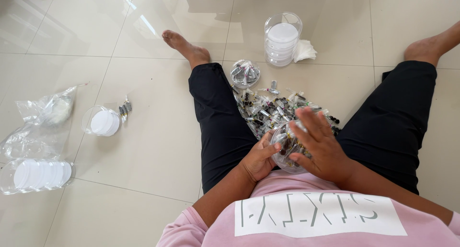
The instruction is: Sorting and placing small individually wrapped items into clear plastic containers while sitting on the floor.
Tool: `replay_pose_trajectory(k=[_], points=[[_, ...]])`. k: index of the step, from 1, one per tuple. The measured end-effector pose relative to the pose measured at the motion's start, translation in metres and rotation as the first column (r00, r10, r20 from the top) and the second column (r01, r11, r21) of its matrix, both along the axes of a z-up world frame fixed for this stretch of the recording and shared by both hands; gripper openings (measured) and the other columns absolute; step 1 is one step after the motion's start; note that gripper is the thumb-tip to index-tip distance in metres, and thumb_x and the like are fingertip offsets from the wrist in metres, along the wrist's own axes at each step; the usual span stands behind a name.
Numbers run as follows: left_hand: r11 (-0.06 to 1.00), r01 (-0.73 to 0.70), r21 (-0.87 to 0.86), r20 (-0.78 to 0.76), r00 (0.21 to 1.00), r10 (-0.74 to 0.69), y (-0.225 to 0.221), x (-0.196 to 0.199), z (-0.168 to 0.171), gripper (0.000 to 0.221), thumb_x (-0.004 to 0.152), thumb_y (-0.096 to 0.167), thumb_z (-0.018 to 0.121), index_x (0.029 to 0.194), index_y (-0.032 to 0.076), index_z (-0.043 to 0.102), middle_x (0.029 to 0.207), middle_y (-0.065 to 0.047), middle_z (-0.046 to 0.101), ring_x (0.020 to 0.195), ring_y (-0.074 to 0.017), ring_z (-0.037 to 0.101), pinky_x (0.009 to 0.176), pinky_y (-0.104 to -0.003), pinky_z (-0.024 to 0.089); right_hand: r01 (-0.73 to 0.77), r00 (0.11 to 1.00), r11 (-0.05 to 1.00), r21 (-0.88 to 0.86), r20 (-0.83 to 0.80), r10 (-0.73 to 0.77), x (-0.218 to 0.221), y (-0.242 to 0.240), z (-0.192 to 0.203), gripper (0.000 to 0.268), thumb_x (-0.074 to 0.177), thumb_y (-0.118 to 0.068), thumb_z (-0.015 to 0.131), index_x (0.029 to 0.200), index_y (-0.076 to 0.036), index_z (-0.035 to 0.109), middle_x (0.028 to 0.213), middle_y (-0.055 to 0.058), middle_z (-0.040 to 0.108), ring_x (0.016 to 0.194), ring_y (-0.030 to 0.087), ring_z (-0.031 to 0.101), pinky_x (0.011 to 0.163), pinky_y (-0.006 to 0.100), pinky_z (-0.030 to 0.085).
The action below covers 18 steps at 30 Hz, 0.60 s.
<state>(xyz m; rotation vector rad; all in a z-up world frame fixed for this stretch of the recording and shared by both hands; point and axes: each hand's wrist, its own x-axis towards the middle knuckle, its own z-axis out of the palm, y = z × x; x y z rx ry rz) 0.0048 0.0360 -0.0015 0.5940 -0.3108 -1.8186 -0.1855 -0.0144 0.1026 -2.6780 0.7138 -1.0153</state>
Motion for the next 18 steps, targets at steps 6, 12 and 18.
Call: replay_pose_trajectory(k=[6,12,18], points=[[0.998,0.060,-0.023,0.080,0.995,-0.058,0.001,-0.007,-0.023,0.054,0.089,0.011,0.079,0.139,0.014,0.058,0.126,-0.010,0.071,0.107,-0.0263,0.073,0.087,-0.045,0.063,0.046,0.979,0.997,0.055,-0.202,-0.033,0.000,-0.009,-0.032,0.076,0.097,-0.057,0.050,0.161,-0.018,0.038,0.169,0.011,0.031,0.156,0.033,0.026,0.124,0.049,0.015],[0.999,0.035,-0.018,0.109,0.994,-0.033,0.002,-0.008,0.006,0.050,0.086,0.015,0.082,0.132,0.015,0.062,0.117,-0.006,0.073,0.099,-0.0228,0.075,0.081,-0.042,0.065,0.059,0.968,0.989,0.132,-0.250,-0.025,-0.003,-0.010,-0.032,0.077,0.097,-0.060,0.049,0.163,-0.023,0.035,0.170,0.007,0.028,0.156,0.032,0.024,0.122,0.050,0.017],[0.999,0.050,0.004,0.089,0.995,-0.051,0.003,-0.006,0.011,0.050,0.089,0.014,0.079,0.135,0.014,0.061,0.117,-0.010,0.073,0.098,-0.0246,0.076,0.081,-0.042,0.065,0.058,0.971,0.986,0.154,-0.238,-0.020,-0.002,-0.007,-0.026,0.074,0.099,-0.058,0.050,0.162,-0.023,0.037,0.169,0.007,0.030,0.156,0.033,0.024,0.121,0.051,0.018]])
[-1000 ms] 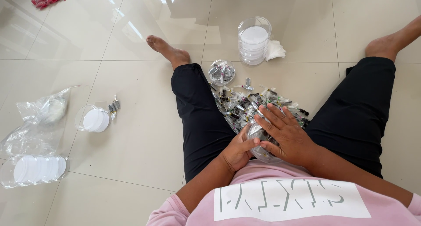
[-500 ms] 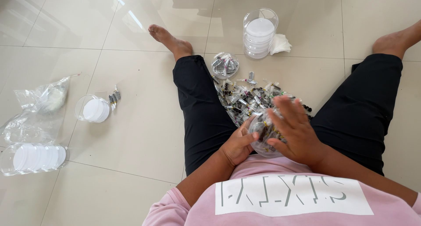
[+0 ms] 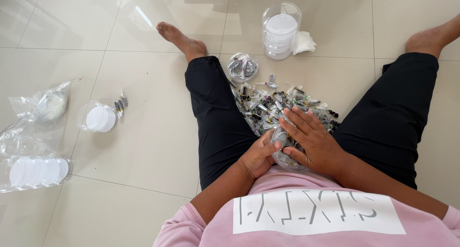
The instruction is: Sorting and placing small individually wrapped items into clear plastic containers while sitting on the floor.
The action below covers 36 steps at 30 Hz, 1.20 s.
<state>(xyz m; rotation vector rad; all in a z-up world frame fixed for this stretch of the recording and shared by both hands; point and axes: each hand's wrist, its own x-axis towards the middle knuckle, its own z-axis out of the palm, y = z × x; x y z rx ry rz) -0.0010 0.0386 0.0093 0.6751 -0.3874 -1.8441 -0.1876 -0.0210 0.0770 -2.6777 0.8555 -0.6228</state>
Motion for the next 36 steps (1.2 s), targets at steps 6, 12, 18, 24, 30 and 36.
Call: replay_pose_trajectory(k=[6,12,18,24,30,36], points=[[1.000,-0.020,-0.021,-0.005,1.000,0.020,0.003,-0.002,0.020,0.054,0.087,0.017,0.082,0.136,0.012,0.060,0.116,-0.011,0.074,0.094,-0.0224,0.077,0.078,-0.039,0.067,0.007,1.000,1.000,-0.012,0.013,-0.007,0.000,0.009,0.009,0.072,0.099,-0.058,0.051,0.161,-0.023,0.039,0.168,0.008,0.031,0.155,0.033,0.025,0.121,0.053,0.019],[1.000,0.021,-0.014,-0.047,0.999,-0.021,0.000,-0.004,0.016,0.050,0.091,0.016,0.079,0.137,0.009,0.058,0.121,-0.015,0.071,0.095,-0.0256,0.076,0.079,-0.039,0.067,-0.010,1.000,0.999,-0.051,0.007,0.011,-0.004,0.008,0.006,0.072,0.097,-0.060,0.053,0.158,-0.022,0.043,0.168,0.008,0.033,0.155,0.032,0.027,0.122,0.050,0.020],[0.996,0.020,-0.083,0.011,1.000,-0.019,-0.002,-0.003,-0.011,0.052,0.090,0.013,0.078,0.137,0.010,0.057,0.129,-0.012,0.069,0.106,-0.0258,0.072,0.087,-0.041,0.064,0.049,0.998,0.996,-0.079,0.030,-0.046,-0.004,0.011,0.007,0.072,0.098,-0.060,0.052,0.158,-0.021,0.044,0.170,0.010,0.029,0.157,0.034,0.022,0.123,0.052,0.014],[0.997,-0.042,-0.058,-0.148,0.988,0.033,0.008,0.000,0.033,0.053,0.091,0.009,0.077,0.140,0.010,0.055,0.125,-0.016,0.069,0.104,-0.0301,0.073,0.082,-0.044,0.066,-0.073,0.993,0.996,-0.043,0.093,0.076,-0.001,0.006,0.006,0.066,0.098,-0.060,0.051,0.154,-0.025,0.050,0.168,0.007,0.034,0.157,0.031,0.024,0.125,0.049,0.008],[0.996,0.033,-0.079,-0.095,0.995,-0.041,-0.002,-0.001,-0.001,0.057,0.091,0.009,0.077,0.143,0.011,0.054,0.127,-0.016,0.069,0.103,-0.0315,0.073,0.081,-0.047,0.065,-0.022,0.965,0.998,-0.060,0.258,0.037,0.001,0.012,0.024,0.069,0.099,-0.055,0.055,0.157,-0.017,0.047,0.170,0.013,0.029,0.157,0.037,0.021,0.126,0.051,0.004],[0.987,0.077,-0.138,-0.057,0.995,-0.086,-0.002,-0.001,-0.032,0.066,0.087,0.005,0.078,0.147,0.012,0.052,0.126,-0.016,0.069,0.103,-0.0277,0.073,0.083,-0.042,0.065,-0.034,0.995,0.985,-0.169,0.084,0.049,0.008,0.011,0.003,0.079,0.096,-0.069,0.047,0.157,-0.019,0.044,0.167,0.012,0.034,0.156,0.034,0.026,0.125,0.055,0.006]])
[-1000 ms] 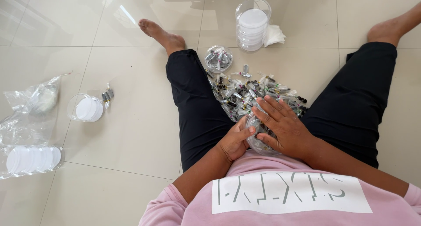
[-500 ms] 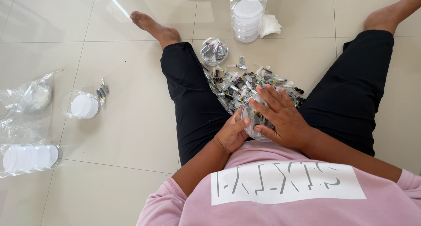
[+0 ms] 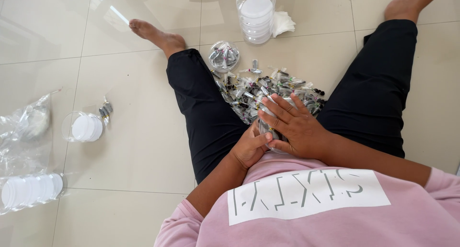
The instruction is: Sorting and placing small individually wrapped items into clear plastic containers while sitting on the floor.
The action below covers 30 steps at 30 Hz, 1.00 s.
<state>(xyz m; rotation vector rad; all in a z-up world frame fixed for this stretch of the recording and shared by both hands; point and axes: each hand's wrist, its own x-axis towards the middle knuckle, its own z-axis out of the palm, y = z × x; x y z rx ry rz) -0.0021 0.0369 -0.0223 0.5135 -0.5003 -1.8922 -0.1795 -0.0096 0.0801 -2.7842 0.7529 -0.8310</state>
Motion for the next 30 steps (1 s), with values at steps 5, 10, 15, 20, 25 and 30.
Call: replay_pose_trajectory(k=[5,10,15,20,25,30], points=[[1.000,-0.006,0.017,-0.029,1.000,0.006,-0.001,0.010,0.016,0.066,0.091,0.014,0.077,0.149,0.013,0.047,0.130,-0.017,0.067,0.111,-0.0315,0.071,0.086,-0.047,0.064,-0.043,0.999,0.998,0.056,-0.018,0.044,0.000,-0.001,0.001,0.076,0.098,-0.070,0.042,0.158,-0.023,0.044,0.167,0.007,0.034,0.157,0.029,0.025,0.125,0.052,0.005],[1.000,-0.014,0.025,-0.050,0.999,0.016,0.001,0.007,0.032,0.068,0.095,0.018,0.074,0.154,0.011,0.042,0.133,-0.018,0.065,0.114,-0.0313,0.069,0.088,-0.046,0.063,-0.057,0.998,0.994,0.090,-0.002,0.058,-0.002,0.003,0.005,0.076,0.098,-0.069,0.045,0.156,-0.021,0.046,0.167,0.010,0.034,0.157,0.030,0.024,0.126,0.051,0.003],[1.000,-0.030,-0.002,0.004,1.000,0.030,0.005,0.003,0.022,0.059,0.090,0.014,0.077,0.143,0.011,0.053,0.130,-0.019,0.067,0.110,-0.0323,0.071,0.084,-0.043,0.064,0.059,0.994,0.998,-0.020,0.094,-0.057,-0.006,0.002,0.016,0.076,0.100,-0.063,0.046,0.160,-0.017,0.042,0.170,0.015,0.026,0.158,0.036,0.017,0.127,0.052,0.001],[1.000,-0.012,-0.019,-0.003,1.000,0.012,-0.004,0.010,-0.006,0.062,0.086,0.017,0.081,0.141,0.013,0.053,0.128,-0.017,0.068,0.104,-0.0277,0.072,0.081,-0.038,0.065,0.016,0.999,1.000,0.025,-0.029,-0.015,0.000,-0.003,0.005,0.073,0.099,-0.065,0.045,0.159,-0.023,0.043,0.168,0.009,0.032,0.156,0.032,0.025,0.125,0.054,0.008],[0.999,-0.032,-0.017,-0.036,0.999,0.031,-0.002,0.008,0.025,0.063,0.091,0.019,0.077,0.147,0.011,0.049,0.131,-0.020,0.066,0.108,-0.0306,0.071,0.082,-0.041,0.064,-0.026,0.999,0.999,0.033,0.021,0.026,0.001,0.003,0.008,0.070,0.099,-0.062,0.048,0.157,-0.022,0.046,0.168,0.010,0.033,0.157,0.032,0.023,0.125,0.054,0.006],[0.998,-0.031,-0.060,0.032,0.999,0.033,0.003,0.006,0.031,0.059,0.093,0.023,0.077,0.145,0.012,0.052,0.131,-0.014,0.068,0.110,-0.0242,0.070,0.086,-0.037,0.063,0.071,0.985,0.997,-0.024,0.161,-0.066,-0.009,0.006,0.018,0.076,0.099,-0.061,0.051,0.158,-0.014,0.043,0.170,0.017,0.027,0.157,0.039,0.018,0.127,0.055,0.002]])
